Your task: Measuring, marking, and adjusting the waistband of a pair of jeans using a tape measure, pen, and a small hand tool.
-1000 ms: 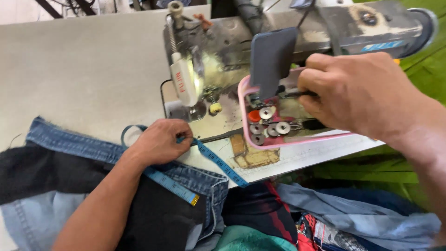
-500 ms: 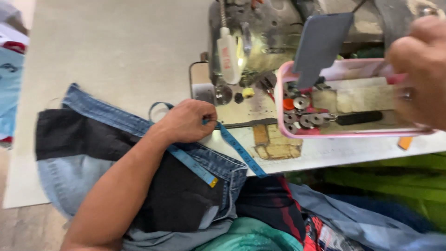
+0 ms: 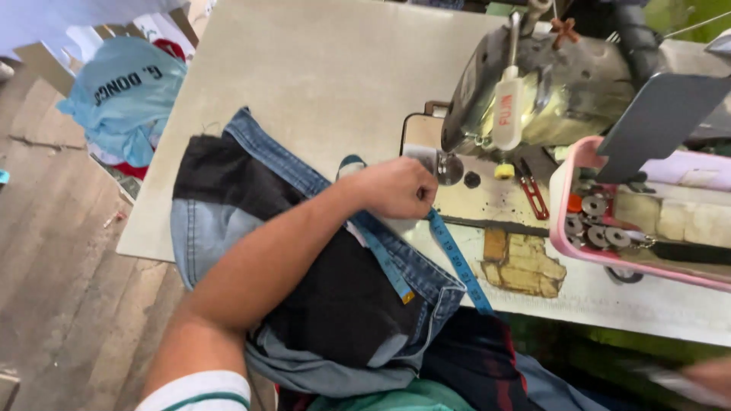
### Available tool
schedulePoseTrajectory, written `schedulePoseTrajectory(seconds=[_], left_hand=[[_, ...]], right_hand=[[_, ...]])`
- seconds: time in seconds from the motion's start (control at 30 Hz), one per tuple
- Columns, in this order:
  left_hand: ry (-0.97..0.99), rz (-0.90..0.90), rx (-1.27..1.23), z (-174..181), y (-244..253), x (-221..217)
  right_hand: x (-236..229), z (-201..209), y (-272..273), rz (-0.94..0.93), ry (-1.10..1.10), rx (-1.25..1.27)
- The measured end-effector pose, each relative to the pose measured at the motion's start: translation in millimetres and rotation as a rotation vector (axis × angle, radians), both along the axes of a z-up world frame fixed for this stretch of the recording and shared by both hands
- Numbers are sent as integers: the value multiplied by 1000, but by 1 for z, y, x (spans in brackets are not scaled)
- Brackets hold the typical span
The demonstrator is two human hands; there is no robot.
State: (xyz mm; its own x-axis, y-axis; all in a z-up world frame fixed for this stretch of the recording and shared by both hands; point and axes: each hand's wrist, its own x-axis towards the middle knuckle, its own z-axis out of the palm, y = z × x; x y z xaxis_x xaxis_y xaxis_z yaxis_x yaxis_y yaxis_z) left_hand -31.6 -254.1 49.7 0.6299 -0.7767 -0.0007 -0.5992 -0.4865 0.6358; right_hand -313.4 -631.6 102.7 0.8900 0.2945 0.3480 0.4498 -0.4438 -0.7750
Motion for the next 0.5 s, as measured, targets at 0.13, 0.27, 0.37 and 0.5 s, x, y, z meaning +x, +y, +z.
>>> schedulePoseTrajectory(seconds=[0.13,0.27,0.37,0.5], left_hand=[[77,-206,121,10,-7,18],[69,-140,301,8,-13,23],[128,-70,258,17,-5,18],[219,-39,228,30,2,10]], right_hand=[[41,-36,65,-26,227,295],[101,-58,109,136,530,685],[127,-67,113,184,483,822],[140,-71,121,146,539,947]])
